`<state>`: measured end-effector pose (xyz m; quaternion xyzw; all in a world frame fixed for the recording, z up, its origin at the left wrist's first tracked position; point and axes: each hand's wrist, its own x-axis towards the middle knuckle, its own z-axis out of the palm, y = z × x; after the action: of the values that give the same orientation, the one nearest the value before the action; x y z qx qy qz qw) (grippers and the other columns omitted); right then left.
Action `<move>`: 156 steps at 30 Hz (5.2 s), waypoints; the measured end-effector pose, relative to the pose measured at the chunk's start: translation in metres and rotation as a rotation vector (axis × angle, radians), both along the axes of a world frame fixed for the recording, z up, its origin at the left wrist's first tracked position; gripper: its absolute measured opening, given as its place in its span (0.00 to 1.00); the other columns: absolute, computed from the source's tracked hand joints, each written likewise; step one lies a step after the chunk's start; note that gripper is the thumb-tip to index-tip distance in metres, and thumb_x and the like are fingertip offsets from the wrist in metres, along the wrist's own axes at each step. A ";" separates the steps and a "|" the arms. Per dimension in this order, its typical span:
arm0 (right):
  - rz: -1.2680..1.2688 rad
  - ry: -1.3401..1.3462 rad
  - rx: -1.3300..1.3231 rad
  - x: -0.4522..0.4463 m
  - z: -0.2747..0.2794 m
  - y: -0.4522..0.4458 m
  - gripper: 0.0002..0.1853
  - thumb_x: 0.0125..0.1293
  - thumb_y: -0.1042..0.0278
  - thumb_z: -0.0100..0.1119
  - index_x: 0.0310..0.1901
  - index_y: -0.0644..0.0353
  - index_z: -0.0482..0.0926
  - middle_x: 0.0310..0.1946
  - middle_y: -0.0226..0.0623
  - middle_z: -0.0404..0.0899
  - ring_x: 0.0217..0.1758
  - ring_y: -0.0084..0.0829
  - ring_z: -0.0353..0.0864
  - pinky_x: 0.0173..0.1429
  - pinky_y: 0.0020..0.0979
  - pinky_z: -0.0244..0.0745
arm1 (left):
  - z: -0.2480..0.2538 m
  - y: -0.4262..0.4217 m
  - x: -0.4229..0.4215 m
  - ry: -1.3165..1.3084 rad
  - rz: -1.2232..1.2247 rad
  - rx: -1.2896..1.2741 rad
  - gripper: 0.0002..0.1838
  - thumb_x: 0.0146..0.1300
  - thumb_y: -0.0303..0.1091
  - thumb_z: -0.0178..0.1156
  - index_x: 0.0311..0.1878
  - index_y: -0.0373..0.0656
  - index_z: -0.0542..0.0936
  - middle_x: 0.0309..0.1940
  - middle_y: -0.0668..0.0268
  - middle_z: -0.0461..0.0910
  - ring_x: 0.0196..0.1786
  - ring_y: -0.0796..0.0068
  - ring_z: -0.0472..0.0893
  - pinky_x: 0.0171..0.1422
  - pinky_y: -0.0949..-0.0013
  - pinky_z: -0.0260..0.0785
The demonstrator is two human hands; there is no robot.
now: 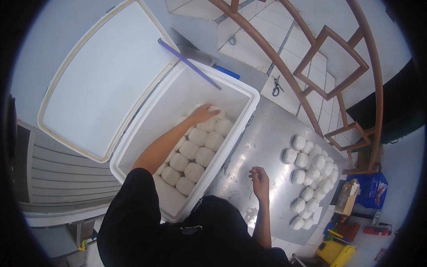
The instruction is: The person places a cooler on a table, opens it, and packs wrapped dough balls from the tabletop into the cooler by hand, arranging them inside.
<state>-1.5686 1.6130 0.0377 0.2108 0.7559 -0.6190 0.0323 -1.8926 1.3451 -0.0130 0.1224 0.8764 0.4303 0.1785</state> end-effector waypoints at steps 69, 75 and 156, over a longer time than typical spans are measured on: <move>-0.283 0.049 0.346 0.030 0.006 0.059 0.27 0.65 0.67 0.62 0.65 0.60 0.69 0.62 0.47 0.73 0.60 0.44 0.76 0.58 0.41 0.75 | 0.032 -0.072 -0.020 -0.412 -0.039 -0.201 0.36 0.72 0.47 0.54 0.73 0.35 0.54 0.66 0.45 0.67 0.60 0.50 0.76 0.63 0.63 0.74; -0.501 -0.205 1.074 0.037 -0.083 0.159 0.36 0.58 0.61 0.68 0.67 0.58 0.65 0.67 0.53 0.64 0.69 0.58 0.63 0.67 0.52 0.66 | 0.025 -0.049 -0.010 0.211 -0.412 -1.135 0.29 0.73 0.44 0.51 0.69 0.35 0.64 0.65 0.49 0.70 0.60 0.49 0.77 0.62 0.53 0.72; -0.130 -0.262 0.887 -0.035 -0.100 0.104 0.35 0.52 0.64 0.66 0.65 0.52 0.68 0.65 0.51 0.65 0.57 0.59 0.72 0.61 0.52 0.72 | 0.096 -0.052 0.003 -0.001 -0.292 -0.644 0.24 0.70 0.50 0.53 0.50 0.35 0.78 0.44 0.53 0.83 0.45 0.56 0.83 0.50 0.57 0.76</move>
<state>-1.6040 1.7169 -0.0625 0.3277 0.9223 -0.2050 -0.0048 -1.8891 1.2929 0.0832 0.1838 0.9402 0.1017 0.2680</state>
